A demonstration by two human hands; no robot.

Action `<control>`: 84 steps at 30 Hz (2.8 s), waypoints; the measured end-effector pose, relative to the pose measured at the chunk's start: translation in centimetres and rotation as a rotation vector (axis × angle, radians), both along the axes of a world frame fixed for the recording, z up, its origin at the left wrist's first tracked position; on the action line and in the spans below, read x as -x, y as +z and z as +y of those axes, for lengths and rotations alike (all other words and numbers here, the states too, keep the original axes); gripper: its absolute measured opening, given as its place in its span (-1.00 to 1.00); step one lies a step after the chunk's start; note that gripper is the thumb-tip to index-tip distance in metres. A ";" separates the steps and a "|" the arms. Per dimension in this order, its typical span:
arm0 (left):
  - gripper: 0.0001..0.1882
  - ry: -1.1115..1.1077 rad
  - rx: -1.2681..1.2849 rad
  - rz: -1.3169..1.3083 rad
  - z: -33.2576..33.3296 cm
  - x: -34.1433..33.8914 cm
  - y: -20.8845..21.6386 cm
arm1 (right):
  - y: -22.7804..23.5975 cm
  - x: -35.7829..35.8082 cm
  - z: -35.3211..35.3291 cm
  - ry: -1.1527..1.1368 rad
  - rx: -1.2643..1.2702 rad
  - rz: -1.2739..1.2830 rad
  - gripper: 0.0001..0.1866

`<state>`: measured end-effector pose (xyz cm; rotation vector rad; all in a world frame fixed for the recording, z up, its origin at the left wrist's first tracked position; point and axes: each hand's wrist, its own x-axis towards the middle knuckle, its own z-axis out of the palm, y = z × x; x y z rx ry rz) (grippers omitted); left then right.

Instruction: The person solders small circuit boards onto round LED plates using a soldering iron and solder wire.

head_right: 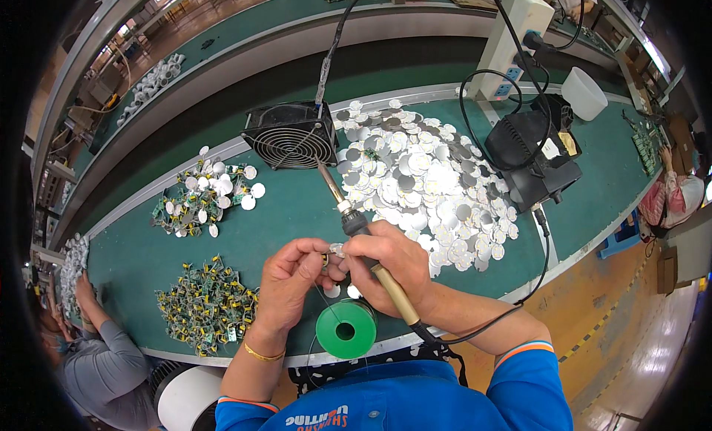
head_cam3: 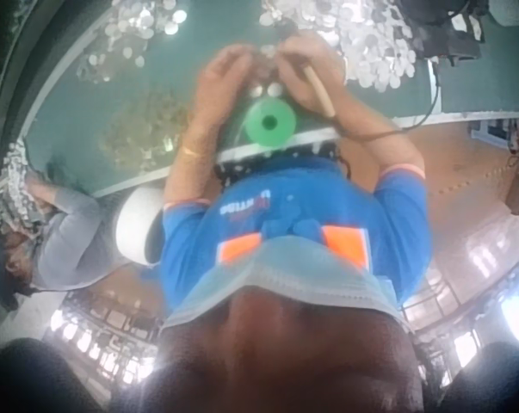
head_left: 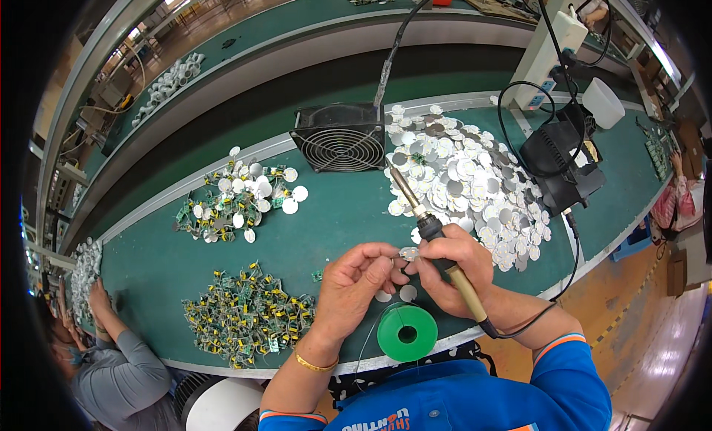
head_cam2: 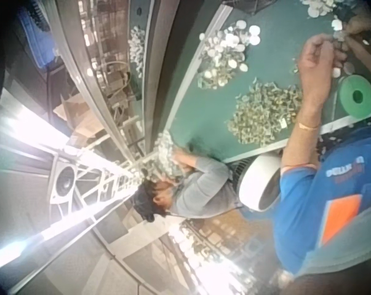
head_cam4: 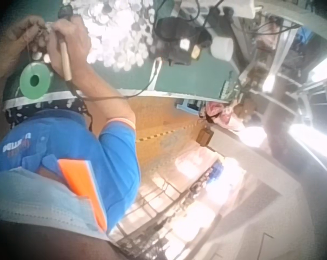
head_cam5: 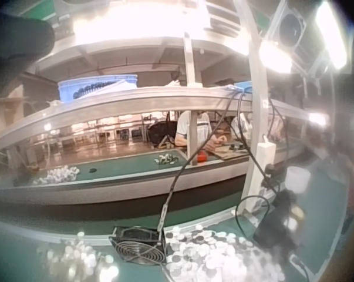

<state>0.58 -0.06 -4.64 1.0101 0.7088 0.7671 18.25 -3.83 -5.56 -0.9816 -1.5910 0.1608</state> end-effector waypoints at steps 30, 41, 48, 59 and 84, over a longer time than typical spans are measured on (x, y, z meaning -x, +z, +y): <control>-0.84 0.060 -0.225 -0.022 -1.8 -0.8 -0.1 | 1.3 0.4 0.0 0.047 -0.045 -0.026 -0.62; -0.86 0.040 -0.175 0.040 -2.0 -0.8 -0.1 | 1.2 0.4 -0.1 0.002 -0.024 -0.021 -0.66; -0.85 0.061 -0.149 -0.012 -2.2 -1.1 0.1 | 1.3 0.4 -0.3 -0.021 -0.025 -0.030 -0.66; -0.86 0.095 -0.163 -0.003 -2.4 -1.2 0.0 | 1.2 0.6 -0.2 0.002 -0.025 -0.022 -0.65; -0.89 0.299 -0.486 0.322 -0.9 0.5 0.5 | 3.8 -3.4 -1.0 0.161 -0.065 -0.078 -0.69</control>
